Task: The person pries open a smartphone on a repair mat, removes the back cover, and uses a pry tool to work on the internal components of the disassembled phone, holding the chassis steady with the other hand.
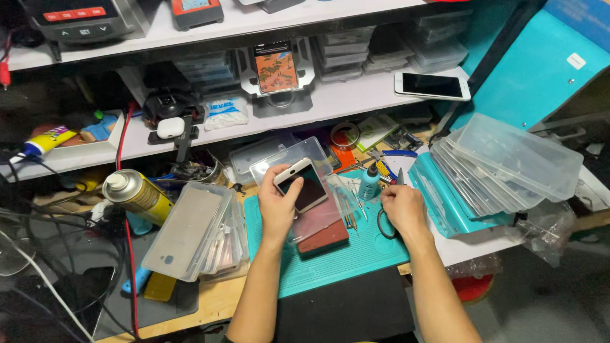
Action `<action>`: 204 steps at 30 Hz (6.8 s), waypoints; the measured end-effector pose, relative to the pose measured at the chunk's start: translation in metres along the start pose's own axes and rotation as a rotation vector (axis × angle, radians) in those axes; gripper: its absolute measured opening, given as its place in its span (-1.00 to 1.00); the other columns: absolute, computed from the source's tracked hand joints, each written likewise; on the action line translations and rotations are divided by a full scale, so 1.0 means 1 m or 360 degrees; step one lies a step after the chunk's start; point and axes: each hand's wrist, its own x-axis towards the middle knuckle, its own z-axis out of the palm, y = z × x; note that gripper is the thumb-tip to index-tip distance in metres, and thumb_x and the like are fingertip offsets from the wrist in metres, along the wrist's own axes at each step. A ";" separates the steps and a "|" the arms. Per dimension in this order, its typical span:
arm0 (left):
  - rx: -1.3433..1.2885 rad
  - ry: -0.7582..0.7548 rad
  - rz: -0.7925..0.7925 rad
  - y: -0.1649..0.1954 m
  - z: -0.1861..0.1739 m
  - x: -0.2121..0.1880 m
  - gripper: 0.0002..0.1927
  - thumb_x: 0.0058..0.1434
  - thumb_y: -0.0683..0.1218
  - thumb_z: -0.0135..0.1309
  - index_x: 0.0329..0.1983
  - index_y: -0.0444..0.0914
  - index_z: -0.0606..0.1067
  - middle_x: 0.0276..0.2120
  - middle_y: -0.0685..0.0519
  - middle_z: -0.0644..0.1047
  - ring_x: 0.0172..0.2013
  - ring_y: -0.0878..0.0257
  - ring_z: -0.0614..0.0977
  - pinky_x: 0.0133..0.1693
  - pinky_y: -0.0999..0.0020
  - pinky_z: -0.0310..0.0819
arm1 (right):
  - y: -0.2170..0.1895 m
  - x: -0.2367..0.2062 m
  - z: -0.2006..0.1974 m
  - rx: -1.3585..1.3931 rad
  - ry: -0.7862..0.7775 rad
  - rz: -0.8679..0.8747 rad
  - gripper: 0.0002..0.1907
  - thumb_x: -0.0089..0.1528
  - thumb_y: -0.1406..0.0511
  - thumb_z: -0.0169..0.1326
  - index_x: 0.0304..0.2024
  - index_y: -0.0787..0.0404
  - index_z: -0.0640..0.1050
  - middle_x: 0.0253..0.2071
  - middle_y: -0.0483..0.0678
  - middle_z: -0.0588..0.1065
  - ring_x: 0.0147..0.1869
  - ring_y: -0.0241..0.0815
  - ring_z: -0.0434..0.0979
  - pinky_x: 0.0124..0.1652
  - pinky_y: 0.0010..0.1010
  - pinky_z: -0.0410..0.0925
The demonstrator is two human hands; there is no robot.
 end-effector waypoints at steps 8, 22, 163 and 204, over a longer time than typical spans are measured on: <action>0.0912 -0.0335 0.0553 0.056 0.023 0.012 -0.59 0.16 -0.29 0.18 0.11 -0.26 0.53 -0.10 -0.07 0.56 -0.10 0.02 0.62 -0.02 0.24 0.49 | -0.006 0.027 -0.014 0.0233 0.0006 -0.0424 -0.33 -0.14 0.18 0.49 -0.04 0.34 0.60 -0.34 0.10 0.55 -0.35 0.01 0.57 -0.28 -0.19 0.44; 0.1345 -0.0313 0.0825 0.073 0.059 -0.008 -0.66 0.18 -0.29 0.10 0.04 -0.36 0.41 0.00 -0.20 0.44 0.01 -0.18 0.48 0.01 0.01 0.40 | -0.057 0.076 -0.011 0.0178 -0.0016 -0.0525 -0.58 -0.01 0.20 0.44 -0.30 0.36 0.58 -0.31 0.18 0.55 -0.23 0.15 0.57 -0.18 -0.10 0.43; 0.0672 -0.0279 0.0433 0.042 0.047 0.009 -0.58 0.05 0.03 0.39 -0.16 -0.24 0.49 -0.26 -0.02 0.61 -0.20 0.01 0.65 -0.13 0.15 0.50 | -0.134 0.049 -0.092 0.0616 -0.0660 -0.0925 -0.85 0.09 0.34 0.30 -0.32 0.30 0.68 -0.49 -0.04 0.62 -0.42 -0.33 0.59 -0.38 -0.49 0.40; 0.1032 0.0147 0.1114 0.045 0.040 -0.006 -0.44 -0.01 0.00 0.50 -0.10 -0.30 0.42 0.00 -0.14 0.49 0.22 -0.21 0.54 0.06 0.00 0.55 | -0.201 0.066 -0.088 0.0410 -0.1303 -0.0707 -0.79 -0.05 0.34 0.33 -0.61 0.36 0.58 -0.65 -0.06 0.51 -0.56 -0.33 0.46 -0.53 -0.46 0.29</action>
